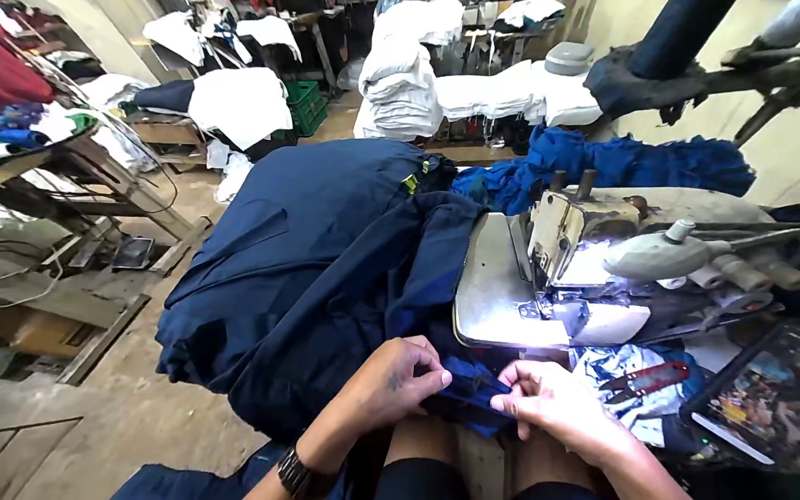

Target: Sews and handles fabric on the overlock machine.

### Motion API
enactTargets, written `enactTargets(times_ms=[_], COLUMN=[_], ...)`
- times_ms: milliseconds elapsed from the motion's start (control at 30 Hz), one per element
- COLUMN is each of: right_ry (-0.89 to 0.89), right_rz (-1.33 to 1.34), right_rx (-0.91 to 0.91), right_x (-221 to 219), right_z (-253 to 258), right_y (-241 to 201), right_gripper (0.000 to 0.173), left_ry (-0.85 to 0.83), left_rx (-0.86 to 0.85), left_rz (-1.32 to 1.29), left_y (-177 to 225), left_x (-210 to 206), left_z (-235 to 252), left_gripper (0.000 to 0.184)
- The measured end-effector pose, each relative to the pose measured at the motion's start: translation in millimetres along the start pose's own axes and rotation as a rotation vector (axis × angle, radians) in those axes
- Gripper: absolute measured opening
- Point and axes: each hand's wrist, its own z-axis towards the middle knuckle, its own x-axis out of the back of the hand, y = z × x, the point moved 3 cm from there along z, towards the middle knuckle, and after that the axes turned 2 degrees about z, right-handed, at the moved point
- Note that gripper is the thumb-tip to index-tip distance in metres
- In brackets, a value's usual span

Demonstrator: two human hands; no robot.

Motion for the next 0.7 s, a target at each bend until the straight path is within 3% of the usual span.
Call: enactTargets(times_ms=[233, 400, 533, 700], right_ry=[0.269, 0.395, 0.557, 0.622], right_rz=[-0.101, -0.136, -0.292, -0.441], right_rx=[0.263, 0.436, 0.646, 0.953], right_x=[-7, -16, -17, -18], right_z=[-37, -52, -54, -62], right_y=[-5, 1, 3, 3], right_gripper=[0.024, 0.019, 0.014, 0.013], left_ry=[0.221, 0.320, 0.466, 0.729], left_rx=[-0.239, -0.306, -0.341, -0.481], left_rz=[-0.070, -0.075, 0.068, 0.405], left_y=[24, 28, 28, 29], left_x=[-14, -22, -32, -46], left_z=[-34, -46, -47, -51], left_gripper=[0.023, 0.020, 0.009, 0.015])
